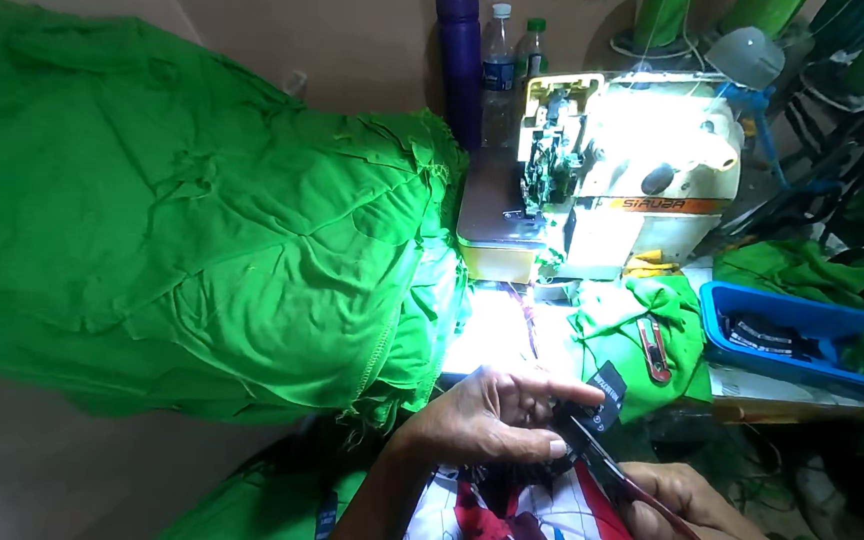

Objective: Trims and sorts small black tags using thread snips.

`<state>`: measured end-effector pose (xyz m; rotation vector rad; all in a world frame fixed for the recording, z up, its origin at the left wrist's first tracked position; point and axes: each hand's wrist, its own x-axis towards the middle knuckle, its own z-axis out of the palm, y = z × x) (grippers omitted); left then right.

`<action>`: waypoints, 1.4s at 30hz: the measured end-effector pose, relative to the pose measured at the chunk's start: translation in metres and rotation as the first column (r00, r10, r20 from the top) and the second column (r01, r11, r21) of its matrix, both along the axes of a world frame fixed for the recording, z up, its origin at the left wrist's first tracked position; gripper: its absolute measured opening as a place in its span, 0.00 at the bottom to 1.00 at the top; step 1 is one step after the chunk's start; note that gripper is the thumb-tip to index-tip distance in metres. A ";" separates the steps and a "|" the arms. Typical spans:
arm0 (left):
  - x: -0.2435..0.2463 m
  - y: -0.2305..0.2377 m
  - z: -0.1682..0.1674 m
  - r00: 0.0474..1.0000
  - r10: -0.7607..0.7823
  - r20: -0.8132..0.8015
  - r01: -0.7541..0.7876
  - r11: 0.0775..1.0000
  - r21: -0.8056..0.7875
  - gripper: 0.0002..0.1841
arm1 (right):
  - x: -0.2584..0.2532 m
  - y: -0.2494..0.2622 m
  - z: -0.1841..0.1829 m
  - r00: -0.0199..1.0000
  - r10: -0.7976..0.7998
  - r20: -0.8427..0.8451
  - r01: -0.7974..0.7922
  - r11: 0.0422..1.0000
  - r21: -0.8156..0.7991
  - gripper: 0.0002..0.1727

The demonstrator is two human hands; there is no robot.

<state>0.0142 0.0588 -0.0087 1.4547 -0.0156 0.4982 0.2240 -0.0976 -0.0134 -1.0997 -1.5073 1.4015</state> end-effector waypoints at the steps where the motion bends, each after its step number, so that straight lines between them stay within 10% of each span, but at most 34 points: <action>1: 0.000 0.001 -0.001 1.000 0.006 -0.008 -0.006 1.000 0.010 0.25 | -0.001 -0.002 0.001 1.000 -0.015 0.001 0.015 1.000 -0.005 0.23; 42: 0.003 -0.010 -0.012 0.998 -0.023 -0.065 0.024 1.000 0.017 0.26 | 0.004 0.005 -0.026 0.984 0.177 -0.018 -0.177 0.984 -0.023 0.32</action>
